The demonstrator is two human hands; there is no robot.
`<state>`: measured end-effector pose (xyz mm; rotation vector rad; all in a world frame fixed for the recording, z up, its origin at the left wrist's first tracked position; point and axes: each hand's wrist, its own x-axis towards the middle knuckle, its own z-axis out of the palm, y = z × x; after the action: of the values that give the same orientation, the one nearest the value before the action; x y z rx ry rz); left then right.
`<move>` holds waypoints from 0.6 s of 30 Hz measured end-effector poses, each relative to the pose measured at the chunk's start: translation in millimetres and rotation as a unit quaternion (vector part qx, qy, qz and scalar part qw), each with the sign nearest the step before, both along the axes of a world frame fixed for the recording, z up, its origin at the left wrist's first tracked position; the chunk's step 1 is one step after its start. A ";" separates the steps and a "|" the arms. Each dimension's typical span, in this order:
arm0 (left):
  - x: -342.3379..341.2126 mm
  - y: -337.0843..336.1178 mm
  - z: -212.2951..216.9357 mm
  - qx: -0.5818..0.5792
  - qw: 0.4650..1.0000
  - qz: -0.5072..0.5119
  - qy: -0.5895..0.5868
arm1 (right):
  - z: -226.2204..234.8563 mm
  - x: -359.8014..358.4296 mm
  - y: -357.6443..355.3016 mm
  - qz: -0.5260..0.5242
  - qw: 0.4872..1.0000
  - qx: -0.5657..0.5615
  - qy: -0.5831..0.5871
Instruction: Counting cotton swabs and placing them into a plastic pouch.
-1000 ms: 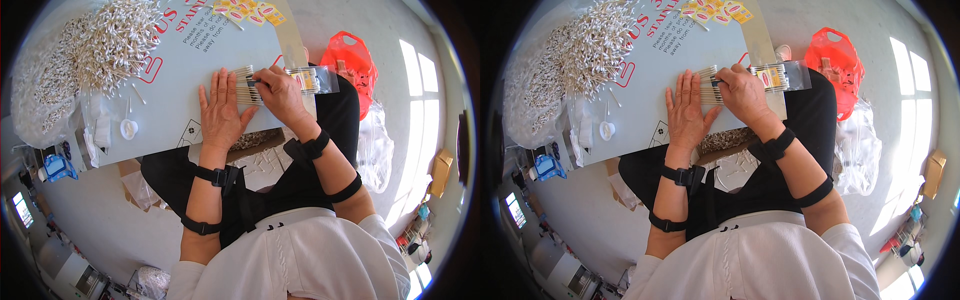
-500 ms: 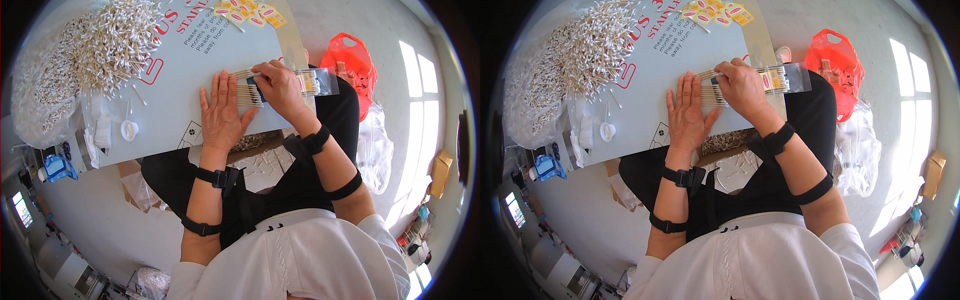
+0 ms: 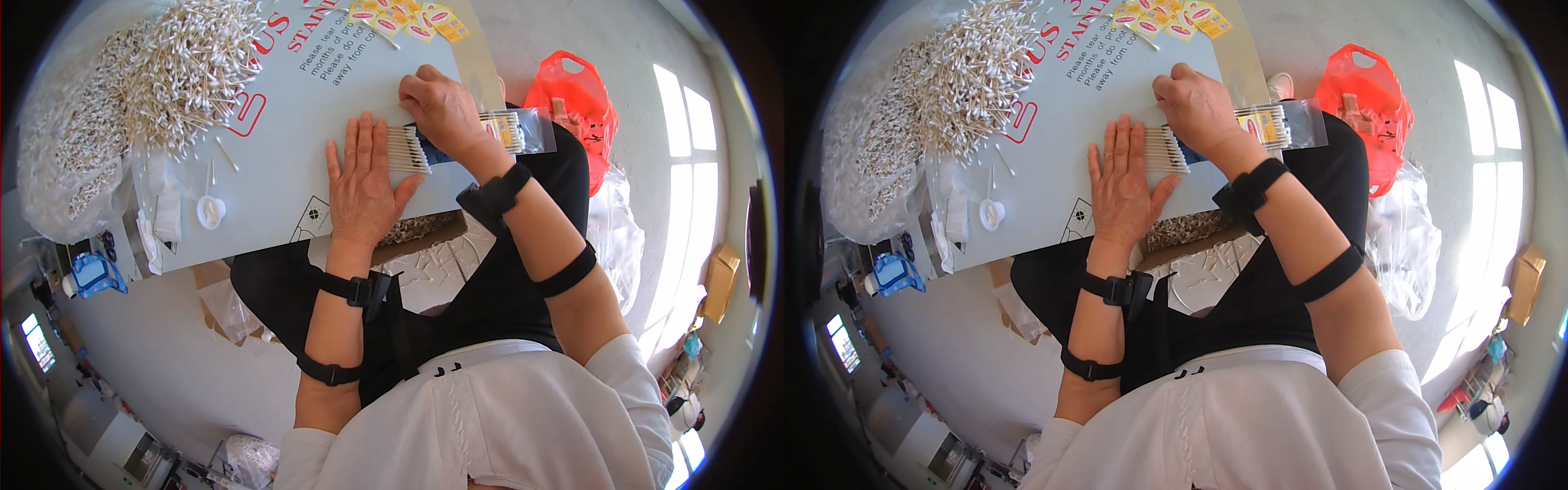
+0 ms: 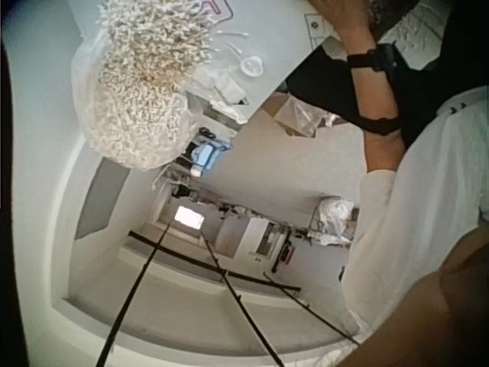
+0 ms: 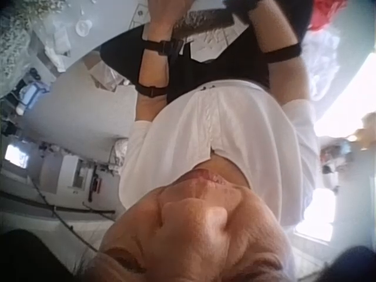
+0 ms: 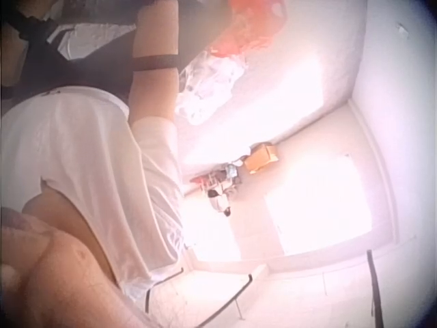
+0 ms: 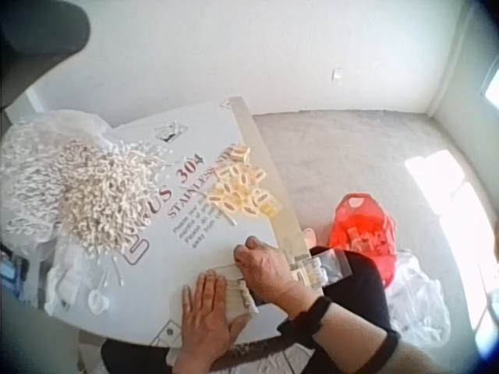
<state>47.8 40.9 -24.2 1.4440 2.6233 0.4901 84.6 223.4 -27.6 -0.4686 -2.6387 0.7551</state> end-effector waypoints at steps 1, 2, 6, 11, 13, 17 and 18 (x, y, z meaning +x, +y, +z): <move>0.4 0.9 0.2 0.007 1.000 -0.002 0.002 | -0.1 -3.8 7.2 -0.002 1.000 0.000 0.000; 0.5 0.3 -0.3 0.007 1.000 -0.002 0.002 | 1.1 -8.2 13.8 -0.004 1.000 0.020 -0.005; 2.1 -1.3 -0.9 0.019 1.000 -0.004 0.001 | 4.9 -1.9 13.4 -0.028 0.993 0.032 0.106; -1.1 -3.4 -8.1 0.105 0.994 0.017 -0.028 | 4.4 44.4 -40.1 -0.115 0.914 -0.328 0.207; -4.2 4.4 -5.3 0.314 0.925 0.093 -0.191 | -2.9 58.3 -57.9 -0.133 0.873 -0.401 0.242; -9.9 23.1 -9.3 0.398 0.873 0.133 -0.248 | -9.3 46.2 -87.5 -0.131 0.848 -0.433 0.278; -7.3 27.3 -9.6 0.411 0.860 0.138 -0.270 | -10.6 43.1 -90.0 -0.124 0.856 -0.413 0.285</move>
<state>40.5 68.3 -33.8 0.8100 2.1994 1.9038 127.7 133.5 -38.2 -0.6487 -1.5726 1.6301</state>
